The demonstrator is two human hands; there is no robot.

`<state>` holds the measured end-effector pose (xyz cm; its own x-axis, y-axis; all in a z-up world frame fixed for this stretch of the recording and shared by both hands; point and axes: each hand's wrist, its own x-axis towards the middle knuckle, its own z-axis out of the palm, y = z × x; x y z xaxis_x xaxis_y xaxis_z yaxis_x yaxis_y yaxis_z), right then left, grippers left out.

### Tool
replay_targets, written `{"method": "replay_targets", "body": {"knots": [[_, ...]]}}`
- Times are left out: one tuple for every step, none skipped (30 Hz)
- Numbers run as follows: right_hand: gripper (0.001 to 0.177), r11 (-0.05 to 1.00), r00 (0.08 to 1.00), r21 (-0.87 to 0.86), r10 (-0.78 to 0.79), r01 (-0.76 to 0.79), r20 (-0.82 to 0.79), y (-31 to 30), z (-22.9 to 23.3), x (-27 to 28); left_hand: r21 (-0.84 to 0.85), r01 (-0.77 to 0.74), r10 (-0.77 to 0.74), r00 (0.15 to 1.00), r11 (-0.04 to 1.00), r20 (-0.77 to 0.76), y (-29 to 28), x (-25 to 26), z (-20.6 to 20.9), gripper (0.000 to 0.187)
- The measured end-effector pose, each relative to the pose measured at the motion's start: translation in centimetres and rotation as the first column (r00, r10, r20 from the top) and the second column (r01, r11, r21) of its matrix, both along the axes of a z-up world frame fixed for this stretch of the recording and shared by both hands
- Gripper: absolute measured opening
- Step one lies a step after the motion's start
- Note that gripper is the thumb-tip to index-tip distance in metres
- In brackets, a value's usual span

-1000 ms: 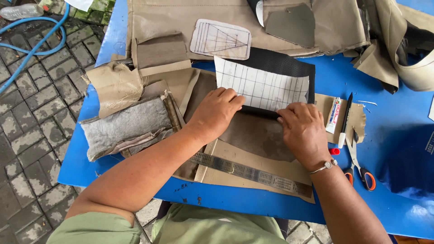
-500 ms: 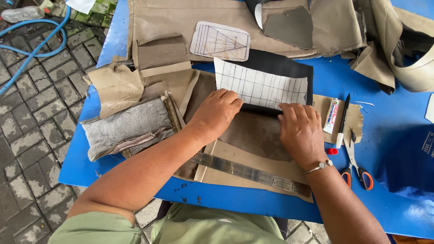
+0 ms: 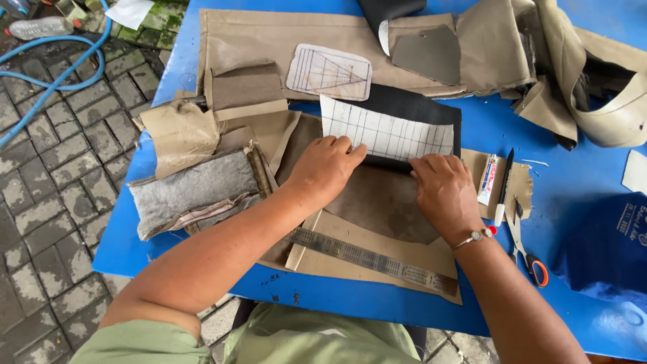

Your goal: Marking a template and folding leather material over it to prepare a component

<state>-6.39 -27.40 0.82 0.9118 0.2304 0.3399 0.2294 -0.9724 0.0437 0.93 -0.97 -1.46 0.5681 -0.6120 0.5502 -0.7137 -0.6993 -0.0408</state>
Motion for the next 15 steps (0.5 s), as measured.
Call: {"method": "replay_targets", "body": {"knots": [[0.025,1.0,1.0,0.0,0.001,-0.001,0.002,0.3,0.3,-0.1,0.0,-0.001,0.001,1.0,1.0,0.002,-0.1,0.1,-0.2,0.015],[0.026,1.0,0.999,-0.007,-0.02,0.019,-0.031,0.6,0.7,-0.3,-0.008,0.01,-0.01,1.0,1.0,0.015,-0.3,0.2,-0.3,0.01],[0.026,0.999,0.997,-0.015,-0.044,0.043,-0.057,0.8,1.2,-0.2,-0.016,0.024,-0.024,0.999,1.0,0.035,-0.5,0.6,-0.3,0.007],[0.026,0.999,0.998,-0.016,-0.047,0.046,-0.05,0.4,0.7,0.0,-0.018,0.027,-0.026,0.999,0.999,0.043,-0.8,0.7,-0.1,0.007],[0.024,0.999,0.999,-0.027,-0.038,0.038,-0.025,0.1,0.1,0.1,-0.048,0.041,-0.039,0.999,0.998,0.035,-0.9,0.4,-0.1,0.003],[0.023,0.999,1.0,-0.039,-0.03,0.03,0.0,-0.2,-0.6,0.2,-0.079,0.054,-0.052,0.998,0.995,0.028,-1.1,0.2,-0.1,0.003],[0.023,0.999,0.999,-0.04,-0.033,0.033,0.003,-0.2,-0.5,0.3,-0.08,0.057,-0.055,0.998,0.995,0.03,-1.2,0.4,-0.3,0.003],[0.021,1.0,1.0,-0.008,-0.023,0.023,0.002,-0.3,-0.4,0.4,-0.072,0.046,-0.043,0.998,0.996,0.048,-1.2,0.6,-0.6,0.003],[0.019,1.0,1.0,0.024,-0.008,0.008,-0.004,-0.2,-0.5,0.3,-0.064,0.031,-0.027,0.998,0.997,0.059,-1.2,0.5,-1.1,0.004],[0.019,1.0,1.0,0.023,-0.007,0.007,-0.009,-0.1,-0.2,0.1,-0.066,0.029,-0.026,0.998,0.997,0.054,-1.1,0.1,-0.8,0.004],[0.018,0.999,1.0,0.03,-0.01,0.01,-0.005,0.1,0.2,0.1,-0.058,0.037,-0.034,0.998,0.998,0.045,-0.9,-0.1,-0.4,0.004],[0.017,0.999,1.0,0.037,-0.014,0.014,-0.002,0.3,0.6,0.1,-0.051,0.044,-0.042,0.998,0.998,0.036,-0.7,-0.2,0.0,0.005],[0.017,0.999,1.0,0.038,-0.016,0.015,0.002,0.4,0.6,0.1,-0.051,0.046,-0.044,0.998,0.998,0.039,-0.5,-0.1,0.1,0.005],[0.016,0.999,1.0,0.034,-0.018,0.018,0.004,0.4,0.6,0.1,-0.047,0.058,-0.057,0.998,0.997,0.018,-0.4,0.0,0.1,0.005],[0.016,0.999,1.0,0.029,-0.019,0.019,0.005,0.4,0.7,0.1,-0.045,0.068,-0.069,0.998,0.997,-0.004,-0.3,0.0,0.2,0.005]]}}
